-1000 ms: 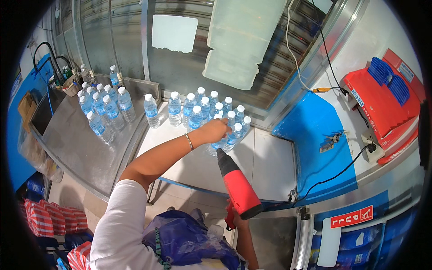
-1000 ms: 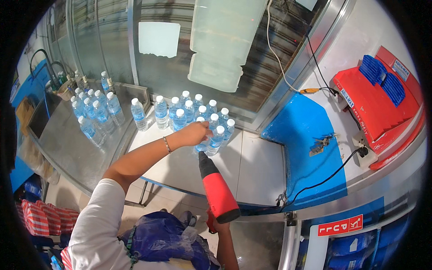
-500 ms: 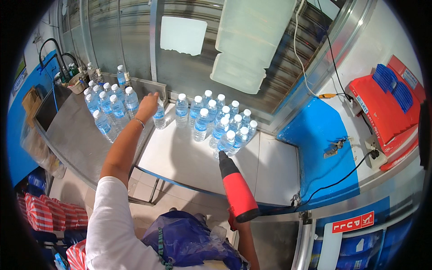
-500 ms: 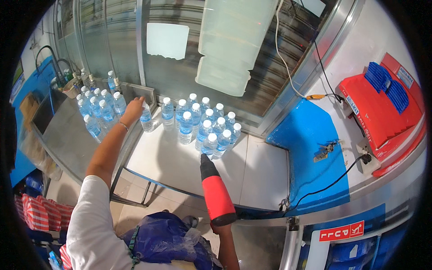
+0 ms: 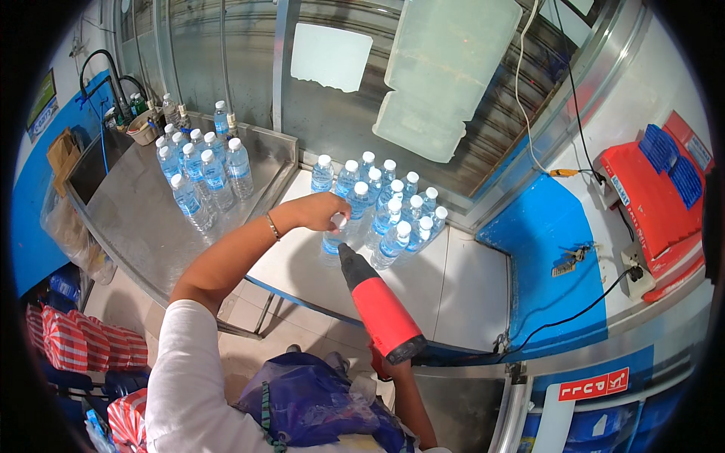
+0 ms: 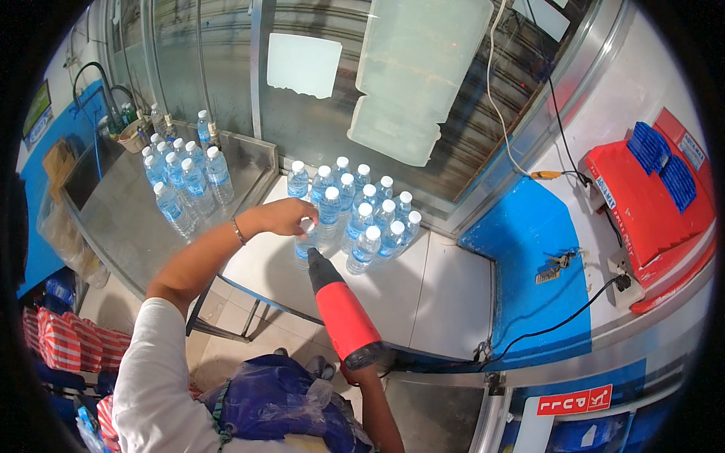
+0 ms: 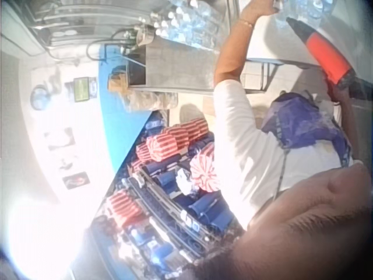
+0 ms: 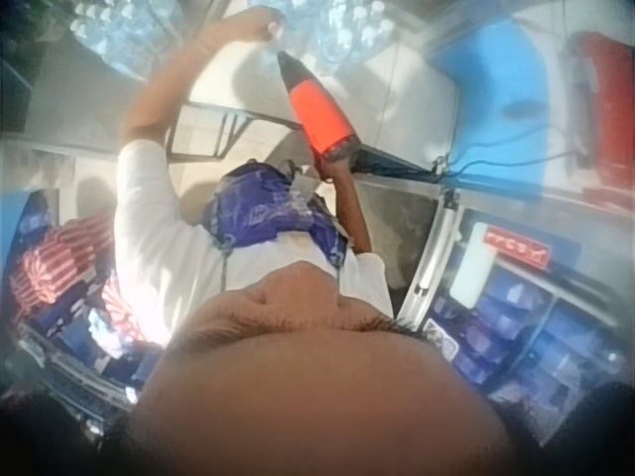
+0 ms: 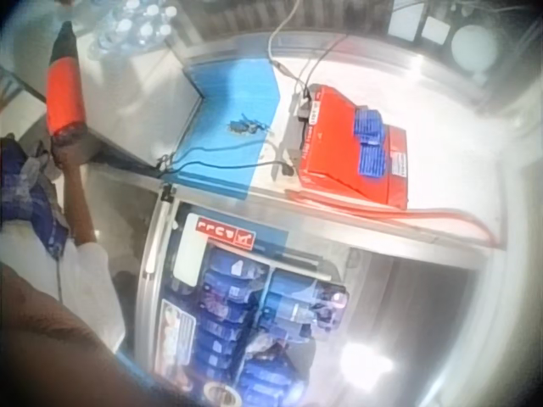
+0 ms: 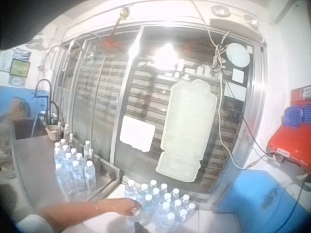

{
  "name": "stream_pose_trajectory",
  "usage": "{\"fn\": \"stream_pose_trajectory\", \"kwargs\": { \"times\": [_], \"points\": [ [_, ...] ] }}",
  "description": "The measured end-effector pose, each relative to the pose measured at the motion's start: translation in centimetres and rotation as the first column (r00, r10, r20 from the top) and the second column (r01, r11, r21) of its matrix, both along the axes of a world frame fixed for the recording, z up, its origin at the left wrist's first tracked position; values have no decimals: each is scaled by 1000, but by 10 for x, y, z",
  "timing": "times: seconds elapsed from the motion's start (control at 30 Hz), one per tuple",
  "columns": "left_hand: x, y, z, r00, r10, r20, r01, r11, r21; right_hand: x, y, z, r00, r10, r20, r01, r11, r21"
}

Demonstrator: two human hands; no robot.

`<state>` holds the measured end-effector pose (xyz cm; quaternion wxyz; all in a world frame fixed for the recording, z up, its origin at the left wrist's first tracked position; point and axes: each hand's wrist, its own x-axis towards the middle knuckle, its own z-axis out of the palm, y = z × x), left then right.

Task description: The person uses a red heat gun to dry water bottles on a stainless steel table. They then place the bottles into a red and white striped plastic bag, tie the bag, and move it to the floor. Finally, they pick up a large blue water jug and rinse it in a sink.

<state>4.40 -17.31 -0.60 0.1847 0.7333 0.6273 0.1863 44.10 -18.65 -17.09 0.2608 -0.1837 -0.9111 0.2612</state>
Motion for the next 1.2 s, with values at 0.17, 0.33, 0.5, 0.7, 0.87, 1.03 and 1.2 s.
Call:
{"fn": "stream_pose_trajectory", "kwargs": {
  "times": [0.17,0.33,0.5,0.7,0.87,1.03,1.2],
  "points": [
    [17,12,6,995,-35,-96,44,994,97,12,-3,-8,997,-73,11,72,921,-384],
    [37,35,1,962,84,-258,-53,991,126,16,-1,-6,982,-124,-142,40,875,-483],
    [63,62,-9,914,333,-231,-279,930,239,20,0,2,971,-131,-200,11,860,-511],
    [84,77,-15,860,483,-163,-451,870,199,15,-1,9,976,-158,151,158,987,15],
    [79,71,-11,864,478,-159,-468,879,97,3,-11,28,990,-139,29,142,970,-195],
    [-10,44,-2,704,693,-157,-638,713,291,7,-21,29,973,-229,8,217,910,-352],
    [-149,-29,-20,51,918,-394,-566,351,746,14,-14,12,971,-237,35,225,954,200]
  ]
}}
